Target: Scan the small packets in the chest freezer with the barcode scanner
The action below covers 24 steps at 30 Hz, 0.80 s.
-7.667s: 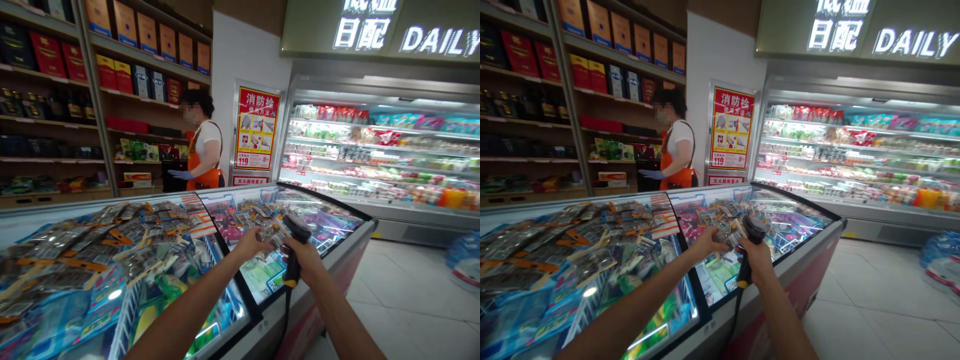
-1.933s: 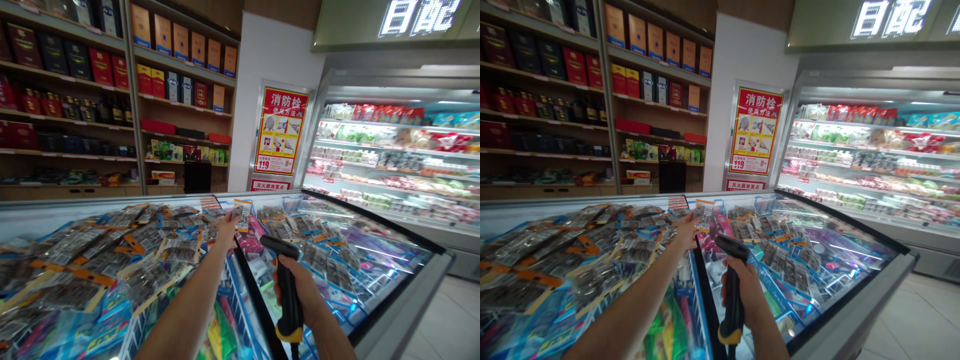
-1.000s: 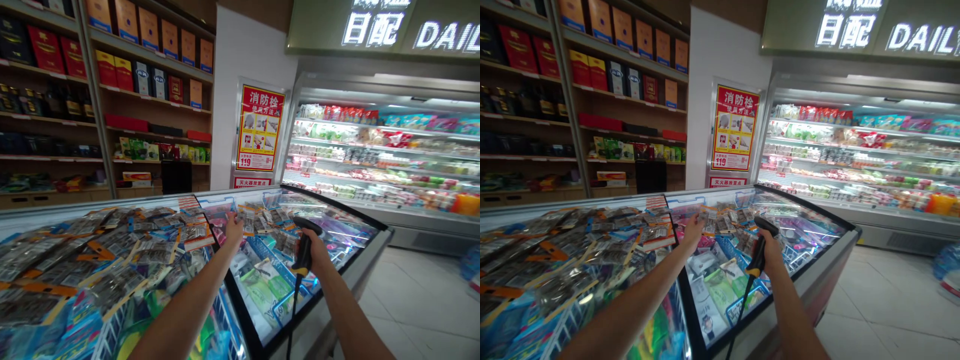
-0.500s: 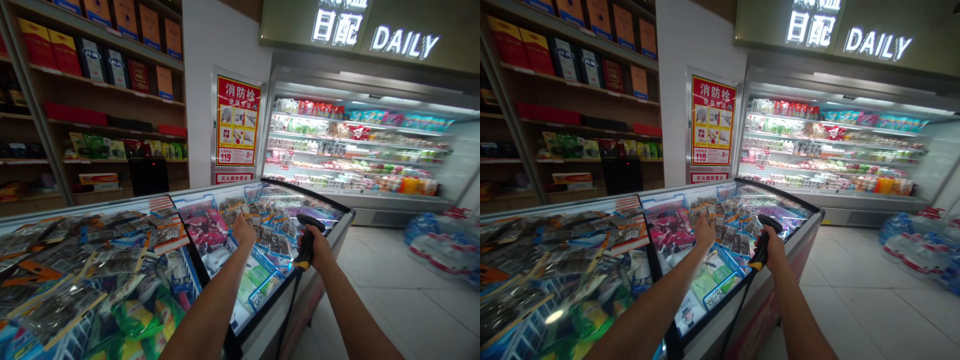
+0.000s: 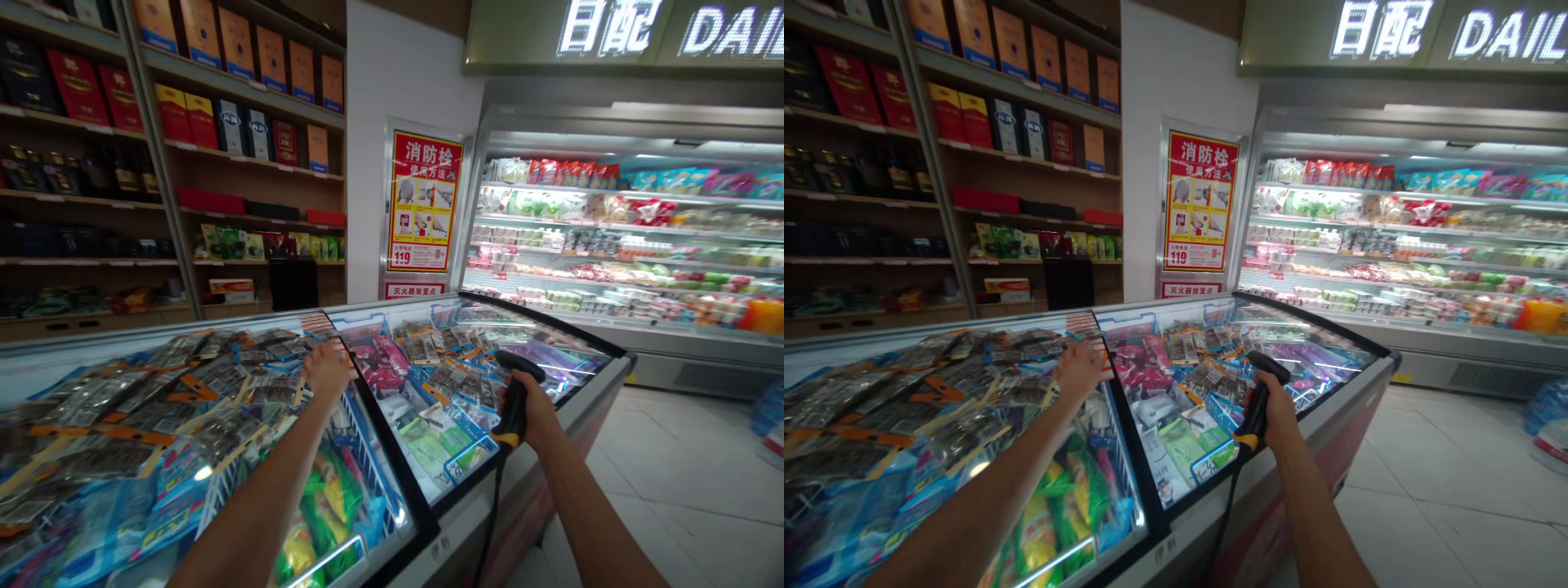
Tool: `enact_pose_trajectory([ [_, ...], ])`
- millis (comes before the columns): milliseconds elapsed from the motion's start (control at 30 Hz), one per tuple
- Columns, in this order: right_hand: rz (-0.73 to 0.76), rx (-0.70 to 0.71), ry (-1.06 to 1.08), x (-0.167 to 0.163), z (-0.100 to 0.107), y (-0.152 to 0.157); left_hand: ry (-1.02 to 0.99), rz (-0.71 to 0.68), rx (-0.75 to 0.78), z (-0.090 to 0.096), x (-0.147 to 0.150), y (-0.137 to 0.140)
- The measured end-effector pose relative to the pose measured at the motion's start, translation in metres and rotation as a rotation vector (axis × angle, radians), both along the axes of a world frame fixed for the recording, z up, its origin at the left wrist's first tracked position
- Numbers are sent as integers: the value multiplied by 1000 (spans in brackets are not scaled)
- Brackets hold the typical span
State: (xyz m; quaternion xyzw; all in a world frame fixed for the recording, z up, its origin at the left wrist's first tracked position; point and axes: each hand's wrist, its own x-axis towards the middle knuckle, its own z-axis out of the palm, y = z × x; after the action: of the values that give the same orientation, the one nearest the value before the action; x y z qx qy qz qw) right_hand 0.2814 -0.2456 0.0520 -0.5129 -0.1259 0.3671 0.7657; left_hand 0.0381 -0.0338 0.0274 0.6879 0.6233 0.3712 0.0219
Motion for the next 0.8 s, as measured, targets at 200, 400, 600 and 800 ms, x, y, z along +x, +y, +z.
enact_pose_trajectory([
  [200, 19, 3, -29, -17, 6, -1, 250, -119, -150, -7, -21, 9],
  [400, 22, -14, -44, -28, 10, -3, 294, -228, -102, 4, -2, 3],
  [600, 38, -12, -48, -30, 10, -1, 484, -515, -105, -20, 13, -2],
  [800, 46, 11, -29, -29, 14, -4, 485, -496, -169, -11, 20, -10],
])
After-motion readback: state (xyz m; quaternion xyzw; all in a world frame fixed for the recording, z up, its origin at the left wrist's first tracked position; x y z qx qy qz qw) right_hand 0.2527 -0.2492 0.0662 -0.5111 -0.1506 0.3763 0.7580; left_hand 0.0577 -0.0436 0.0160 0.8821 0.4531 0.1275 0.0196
